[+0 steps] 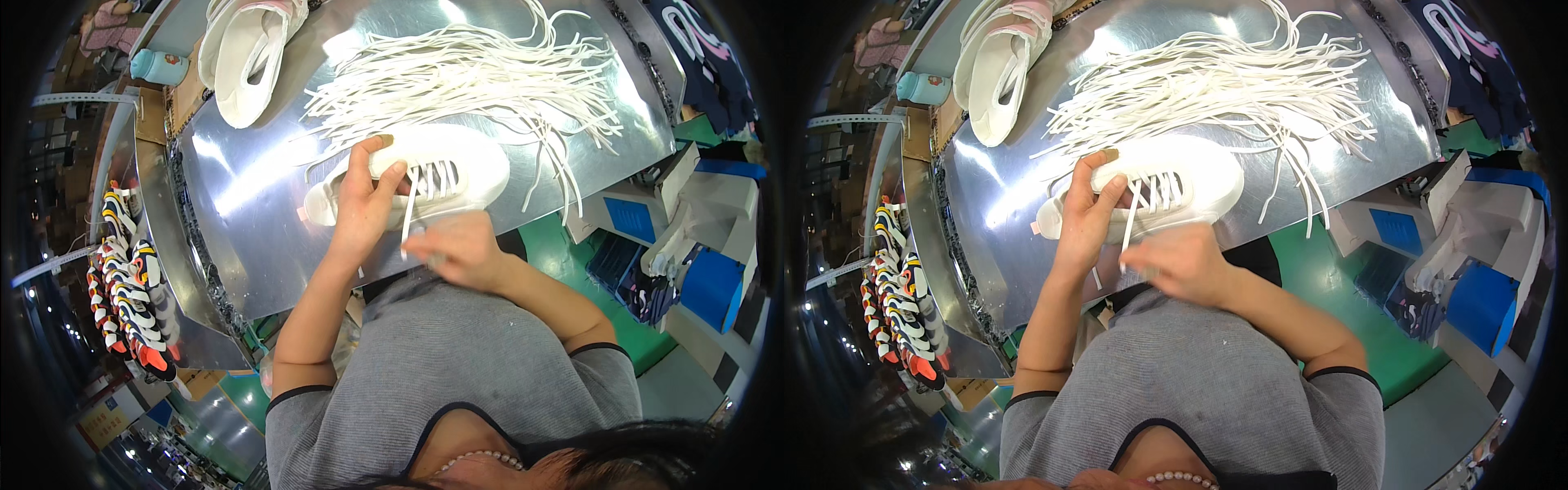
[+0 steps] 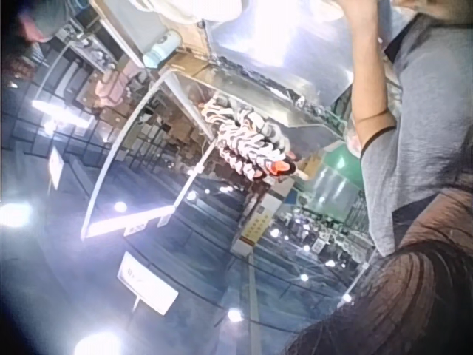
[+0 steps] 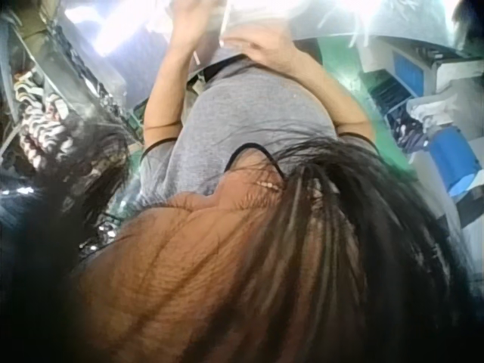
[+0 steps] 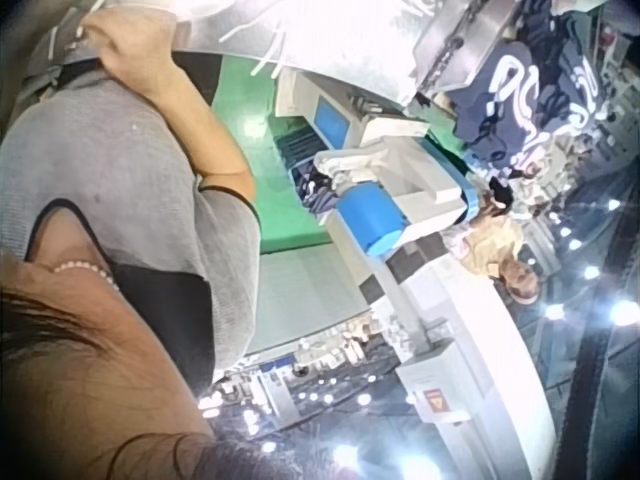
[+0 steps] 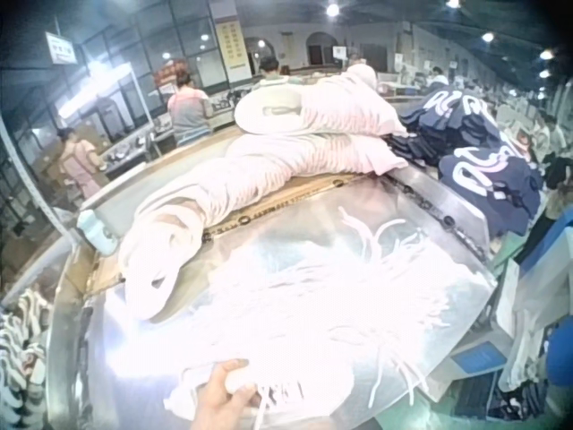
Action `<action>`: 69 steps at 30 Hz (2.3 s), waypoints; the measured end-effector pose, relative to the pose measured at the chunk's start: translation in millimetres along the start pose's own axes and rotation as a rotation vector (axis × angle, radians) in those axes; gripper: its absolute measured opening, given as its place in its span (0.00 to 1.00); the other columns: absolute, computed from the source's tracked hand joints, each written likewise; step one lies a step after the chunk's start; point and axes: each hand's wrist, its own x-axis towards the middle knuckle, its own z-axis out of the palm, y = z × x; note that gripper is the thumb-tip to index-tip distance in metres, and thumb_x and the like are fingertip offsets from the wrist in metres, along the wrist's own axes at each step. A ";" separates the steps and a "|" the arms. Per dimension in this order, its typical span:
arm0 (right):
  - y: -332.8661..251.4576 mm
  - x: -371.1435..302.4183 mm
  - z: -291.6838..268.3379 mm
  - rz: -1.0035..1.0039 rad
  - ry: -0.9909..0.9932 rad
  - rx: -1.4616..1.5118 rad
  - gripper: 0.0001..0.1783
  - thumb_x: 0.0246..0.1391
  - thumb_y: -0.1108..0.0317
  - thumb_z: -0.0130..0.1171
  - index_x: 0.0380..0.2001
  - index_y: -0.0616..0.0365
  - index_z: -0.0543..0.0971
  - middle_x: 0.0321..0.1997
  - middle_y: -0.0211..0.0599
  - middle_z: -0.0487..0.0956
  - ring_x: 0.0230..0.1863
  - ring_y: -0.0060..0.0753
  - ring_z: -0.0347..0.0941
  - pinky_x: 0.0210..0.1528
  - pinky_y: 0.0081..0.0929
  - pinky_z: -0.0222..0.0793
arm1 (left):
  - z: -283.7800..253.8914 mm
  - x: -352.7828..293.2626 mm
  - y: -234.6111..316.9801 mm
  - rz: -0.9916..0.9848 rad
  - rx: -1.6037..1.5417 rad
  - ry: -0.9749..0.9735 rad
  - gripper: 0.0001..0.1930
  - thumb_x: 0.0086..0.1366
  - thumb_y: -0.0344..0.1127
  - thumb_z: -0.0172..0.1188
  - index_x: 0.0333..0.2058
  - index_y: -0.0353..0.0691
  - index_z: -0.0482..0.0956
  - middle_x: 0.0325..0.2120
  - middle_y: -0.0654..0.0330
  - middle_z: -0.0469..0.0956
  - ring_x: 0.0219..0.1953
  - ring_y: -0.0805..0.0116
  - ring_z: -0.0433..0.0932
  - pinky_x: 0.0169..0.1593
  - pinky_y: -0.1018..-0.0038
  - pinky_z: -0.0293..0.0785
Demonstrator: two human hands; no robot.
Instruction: The person threads white laces through the eyelets of white shoe uppers at a workstation, pulling the laces through and organizing the material.
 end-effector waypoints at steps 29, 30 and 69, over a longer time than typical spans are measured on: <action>5.9 32.5 31.8 0.814 0.395 0.674 0.10 0.59 0.68 0.65 0.40 0.63 0.80 0.30 0.25 0.80 0.30 0.14 0.71 0.32 0.14 0.64 | -8.6 -53.6 -15.6 0.431 0.697 0.218 0.13 0.61 0.36 0.68 0.41 0.38 0.77 0.24 0.50 0.80 0.27 0.50 0.80 0.30 0.61 0.73; 4.6 30.9 29.4 0.784 0.367 0.638 0.11 0.61 0.67 0.63 0.41 0.63 0.78 0.30 0.25 0.80 0.30 0.14 0.71 0.32 0.15 0.64 | -8.7 -53.7 -18.1 0.455 0.683 0.235 0.13 0.60 0.36 0.68 0.40 0.39 0.77 0.23 0.51 0.80 0.26 0.50 0.80 0.30 0.61 0.73; 54.3 22.9 -35.3 0.156 -0.088 0.053 0.11 0.52 0.68 0.71 0.39 0.54 0.83 0.23 0.29 0.78 0.17 0.20 0.67 0.19 0.20 0.61 | -45.1 -52.2 4.3 0.218 0.688 -0.321 0.12 0.63 0.40 0.65 0.38 0.37 0.82 0.19 0.48 0.77 0.21 0.49 0.76 0.27 0.61 0.71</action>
